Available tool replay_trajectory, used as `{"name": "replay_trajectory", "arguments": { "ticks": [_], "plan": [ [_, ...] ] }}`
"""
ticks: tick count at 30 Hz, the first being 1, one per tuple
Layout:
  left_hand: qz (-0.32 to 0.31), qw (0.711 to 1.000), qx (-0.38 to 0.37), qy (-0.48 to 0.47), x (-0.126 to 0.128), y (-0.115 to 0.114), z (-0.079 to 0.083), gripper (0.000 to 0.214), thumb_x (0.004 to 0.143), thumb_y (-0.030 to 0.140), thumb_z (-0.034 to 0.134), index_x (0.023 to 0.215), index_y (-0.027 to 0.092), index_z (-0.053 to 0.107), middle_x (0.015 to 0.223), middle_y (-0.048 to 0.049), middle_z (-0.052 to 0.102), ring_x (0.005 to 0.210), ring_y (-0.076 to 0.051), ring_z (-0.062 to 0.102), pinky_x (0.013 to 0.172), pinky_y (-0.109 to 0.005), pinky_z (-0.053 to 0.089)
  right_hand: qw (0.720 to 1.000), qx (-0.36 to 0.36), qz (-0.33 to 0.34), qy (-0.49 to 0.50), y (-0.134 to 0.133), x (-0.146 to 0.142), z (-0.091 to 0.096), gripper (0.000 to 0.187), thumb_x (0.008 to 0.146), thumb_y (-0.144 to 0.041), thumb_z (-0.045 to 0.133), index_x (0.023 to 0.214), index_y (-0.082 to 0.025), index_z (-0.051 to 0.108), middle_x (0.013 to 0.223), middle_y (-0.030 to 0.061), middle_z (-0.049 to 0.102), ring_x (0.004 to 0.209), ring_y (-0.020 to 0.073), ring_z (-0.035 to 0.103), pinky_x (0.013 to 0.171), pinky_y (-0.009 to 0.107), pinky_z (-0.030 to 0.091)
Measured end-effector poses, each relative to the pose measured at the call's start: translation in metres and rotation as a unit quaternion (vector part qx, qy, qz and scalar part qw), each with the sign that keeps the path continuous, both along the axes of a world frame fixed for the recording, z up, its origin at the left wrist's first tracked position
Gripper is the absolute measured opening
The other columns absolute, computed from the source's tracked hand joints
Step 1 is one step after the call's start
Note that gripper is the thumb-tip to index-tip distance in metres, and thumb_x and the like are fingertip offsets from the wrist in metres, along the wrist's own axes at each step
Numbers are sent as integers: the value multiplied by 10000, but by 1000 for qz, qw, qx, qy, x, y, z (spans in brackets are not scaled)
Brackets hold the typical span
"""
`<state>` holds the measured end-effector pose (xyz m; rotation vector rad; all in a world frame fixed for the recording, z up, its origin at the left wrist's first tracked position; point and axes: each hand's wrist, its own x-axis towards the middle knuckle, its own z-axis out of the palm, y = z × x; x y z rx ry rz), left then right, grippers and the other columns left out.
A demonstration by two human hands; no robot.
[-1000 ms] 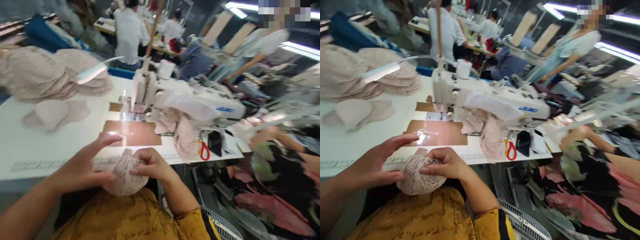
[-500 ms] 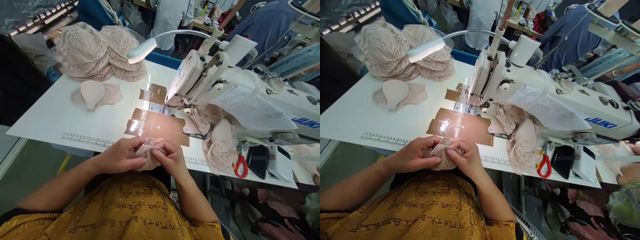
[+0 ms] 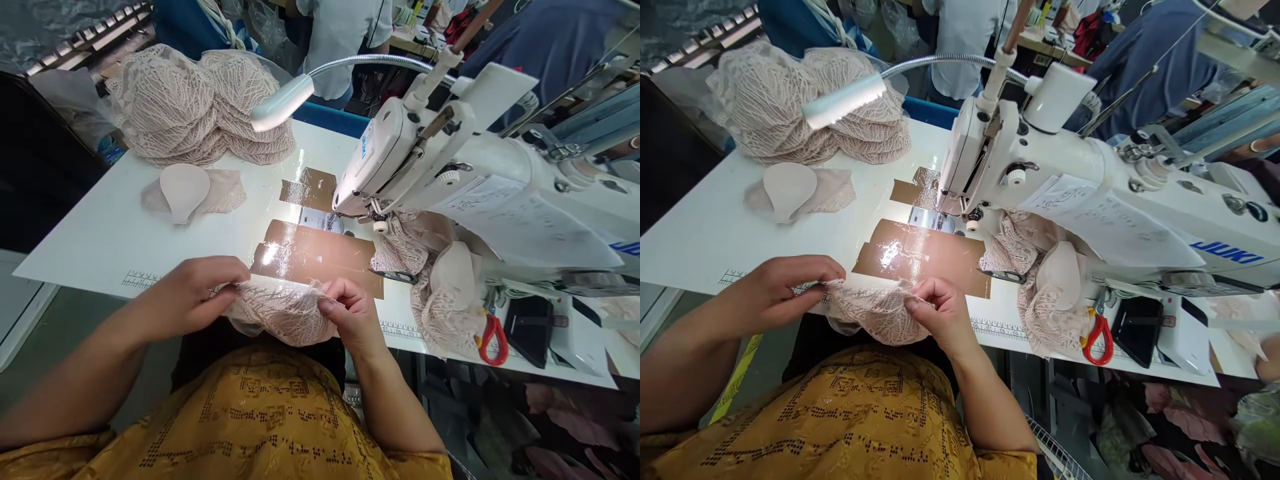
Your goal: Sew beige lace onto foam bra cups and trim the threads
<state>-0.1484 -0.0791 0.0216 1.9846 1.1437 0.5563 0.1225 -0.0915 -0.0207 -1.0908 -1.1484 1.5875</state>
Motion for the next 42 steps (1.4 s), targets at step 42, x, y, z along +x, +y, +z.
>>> {"name": "replay_trajectory", "arguments": {
  "ticks": [42],
  "plan": [
    [-88,989,107,-40,69,-4,-16,211,943,210,461,746,151,510,632,25,467,567,-101,379,558,-245,311,954,244,-52,-167,-4,-12,2,166,810,-203,633,653,-205,577,752,-1,705,603,110,615,571,226,468]
  ]
}}
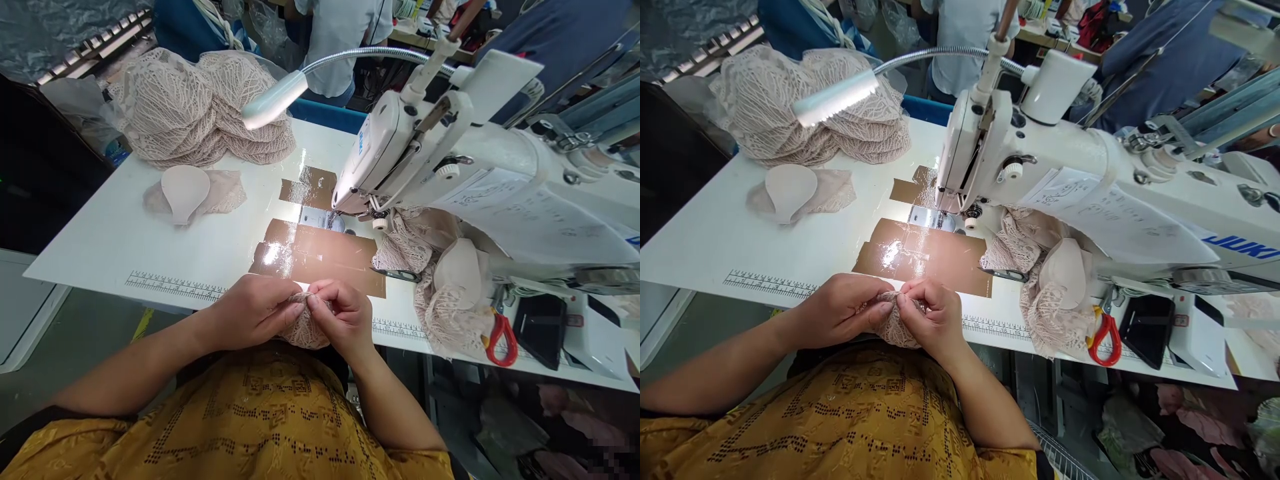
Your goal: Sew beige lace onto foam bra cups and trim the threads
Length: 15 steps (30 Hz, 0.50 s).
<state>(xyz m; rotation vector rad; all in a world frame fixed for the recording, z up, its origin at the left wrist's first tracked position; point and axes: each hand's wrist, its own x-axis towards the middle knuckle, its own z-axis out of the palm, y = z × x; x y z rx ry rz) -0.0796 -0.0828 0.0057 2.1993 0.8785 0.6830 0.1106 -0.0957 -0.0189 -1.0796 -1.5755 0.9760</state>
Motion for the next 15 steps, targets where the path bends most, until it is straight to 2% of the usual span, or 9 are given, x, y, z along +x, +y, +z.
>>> {"name": "replay_trajectory", "arguments": {
  "ticks": [4,6,10,13,15],
  "plan": [
    [24,999,3,-29,0,0,-1,146,930,192,493,846,126,592,650,19,517,574,-95,416,566,-234,332,1000,-10,1,2,-2,0,0,149,809,-210,638,667,-206,595,761,6,719,632,118,633,577,220,467],
    [14,998,-47,-51,0,0,-2,169,935,191,480,857,122,613,648,20,512,581,-95,425,570,-229,347,999,-36,4,-11,-2,1,0,146,810,-245,642,674,-207,607,728,7,707,630,127,626,578,229,465],
    [8,978,-169,-118,0,2,-3,231,954,238,468,828,122,624,675,6,536,614,-101,470,580,-223,387,994,-102,5,-35,5,11,-1,222,840,-365,633,688,-203,621,606,-19,609,544,110,529,519,225,411],
    [24,969,-204,-138,1,3,-4,240,956,256,474,818,127,621,699,1,549,636,-103,485,593,-223,399,992,-119,6,41,12,21,2,238,864,-445,609,877,-213,660,805,13,672,650,125,580,608,248,470],
    [31,971,-196,-136,1,3,-4,238,953,256,480,809,130,621,699,3,539,643,-104,480,602,-226,396,990,-118,43,61,15,26,7,283,846,-468,636,983,-221,664,955,41,681,784,153,622,721,286,502]
  ]
}}
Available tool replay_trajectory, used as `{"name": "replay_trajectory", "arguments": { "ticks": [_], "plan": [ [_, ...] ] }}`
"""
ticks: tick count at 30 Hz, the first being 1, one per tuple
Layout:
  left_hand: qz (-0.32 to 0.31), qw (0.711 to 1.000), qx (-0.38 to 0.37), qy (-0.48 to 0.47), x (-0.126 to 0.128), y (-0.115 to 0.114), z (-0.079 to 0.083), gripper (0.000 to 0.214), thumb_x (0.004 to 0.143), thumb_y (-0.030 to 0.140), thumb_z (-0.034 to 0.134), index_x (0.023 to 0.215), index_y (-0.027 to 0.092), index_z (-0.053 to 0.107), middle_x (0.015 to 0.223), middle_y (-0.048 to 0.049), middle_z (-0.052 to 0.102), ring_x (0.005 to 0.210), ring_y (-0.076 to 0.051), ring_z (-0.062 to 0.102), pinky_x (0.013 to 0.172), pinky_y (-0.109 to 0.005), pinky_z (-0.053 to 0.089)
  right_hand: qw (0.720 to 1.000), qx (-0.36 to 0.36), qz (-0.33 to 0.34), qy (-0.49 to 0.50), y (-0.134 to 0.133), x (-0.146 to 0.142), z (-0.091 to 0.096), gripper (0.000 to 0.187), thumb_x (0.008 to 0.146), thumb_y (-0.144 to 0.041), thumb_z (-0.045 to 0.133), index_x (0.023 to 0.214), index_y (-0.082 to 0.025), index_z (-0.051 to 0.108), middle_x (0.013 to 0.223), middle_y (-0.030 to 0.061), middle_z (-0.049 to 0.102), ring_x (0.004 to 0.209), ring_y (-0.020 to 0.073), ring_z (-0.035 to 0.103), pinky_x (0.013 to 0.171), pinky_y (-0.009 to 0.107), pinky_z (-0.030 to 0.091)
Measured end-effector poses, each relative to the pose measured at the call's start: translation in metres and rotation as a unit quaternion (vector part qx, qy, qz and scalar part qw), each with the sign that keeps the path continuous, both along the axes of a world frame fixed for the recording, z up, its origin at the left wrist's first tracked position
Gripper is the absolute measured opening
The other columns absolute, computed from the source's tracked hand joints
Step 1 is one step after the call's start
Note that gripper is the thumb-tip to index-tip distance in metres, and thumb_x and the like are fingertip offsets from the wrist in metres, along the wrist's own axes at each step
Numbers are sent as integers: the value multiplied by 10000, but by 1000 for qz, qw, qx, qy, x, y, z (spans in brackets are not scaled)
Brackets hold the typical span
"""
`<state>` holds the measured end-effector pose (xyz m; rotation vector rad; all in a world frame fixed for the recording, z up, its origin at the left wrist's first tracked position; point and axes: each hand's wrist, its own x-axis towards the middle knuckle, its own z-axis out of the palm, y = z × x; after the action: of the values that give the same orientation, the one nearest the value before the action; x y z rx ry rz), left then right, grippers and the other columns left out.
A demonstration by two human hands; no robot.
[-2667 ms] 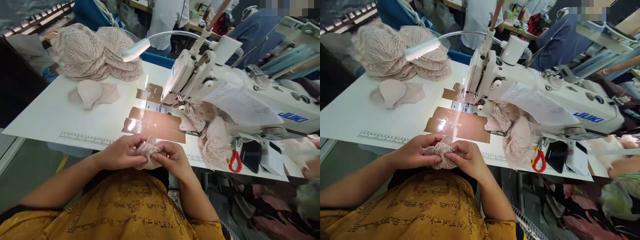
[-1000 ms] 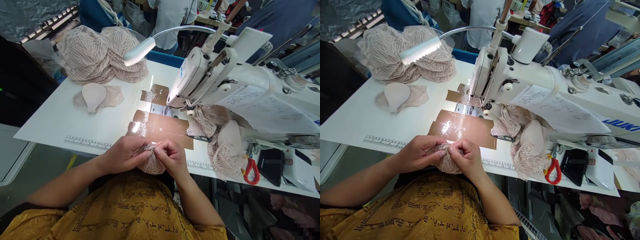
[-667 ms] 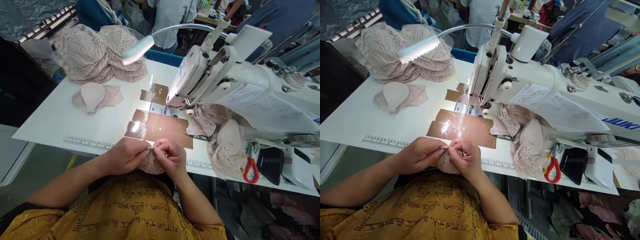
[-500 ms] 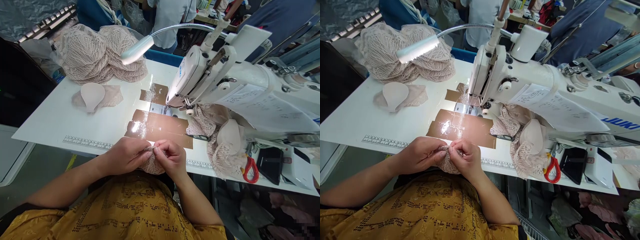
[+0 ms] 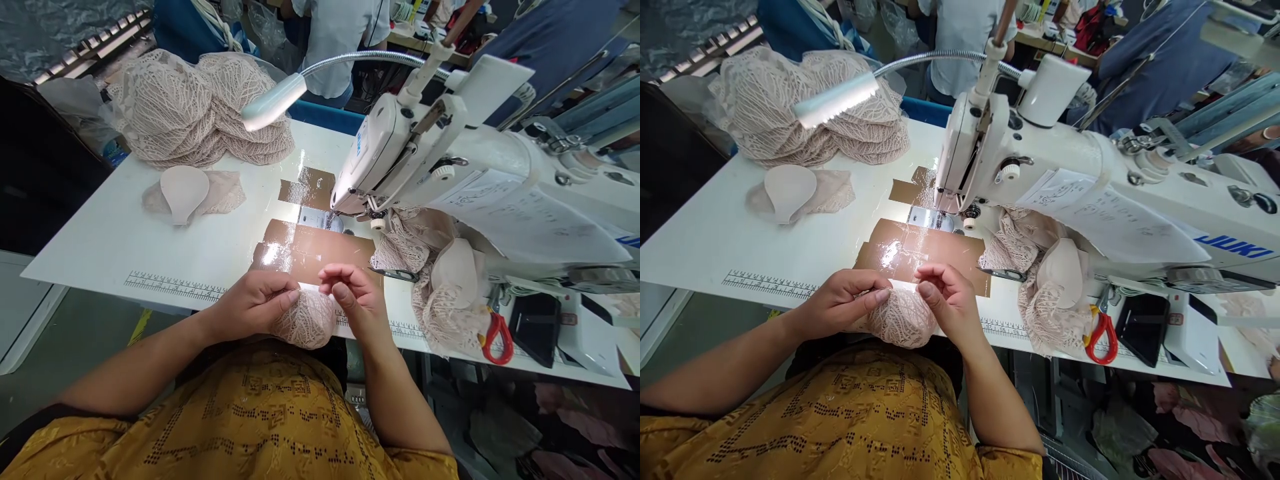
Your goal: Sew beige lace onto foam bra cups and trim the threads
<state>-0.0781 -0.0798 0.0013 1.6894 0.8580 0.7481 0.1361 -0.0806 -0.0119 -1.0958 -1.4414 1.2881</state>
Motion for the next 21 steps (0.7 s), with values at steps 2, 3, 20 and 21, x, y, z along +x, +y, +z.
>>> {"name": "replay_trajectory", "arguments": {
  "ticks": [2,3,20,21],
  "plan": [
    [2,1000,15,6,1,0,0,239,952,257,482,807,132,625,704,3,535,653,-106,479,615,-231,395,998,-1,61,-27,1,1,7,287,819,-454,678,974,-212,677,972,49,680,859,173,626,781,302,496],
    [2,1000,21,9,2,0,0,237,952,259,482,813,133,627,711,2,537,659,-108,482,622,-233,395,995,-9,88,-50,1,-1,10,267,813,-439,691,940,-204,683,930,44,681,846,171,621,769,296,488],
    [-78,973,-188,-105,5,14,12,204,824,316,671,870,133,594,745,12,542,662,-94,490,588,-203,412,992,-70,100,-21,4,-7,28,249,770,-378,698,677,-175,587,570,-48,483,496,69,376,460,200,298],
    [-73,974,-186,-107,6,15,12,192,834,310,660,847,122,621,741,3,559,671,-98,504,605,-211,423,992,-74,96,-20,5,-7,28,255,763,-385,701,673,-176,587,565,-49,480,492,69,376,457,200,297]
  ]
}}
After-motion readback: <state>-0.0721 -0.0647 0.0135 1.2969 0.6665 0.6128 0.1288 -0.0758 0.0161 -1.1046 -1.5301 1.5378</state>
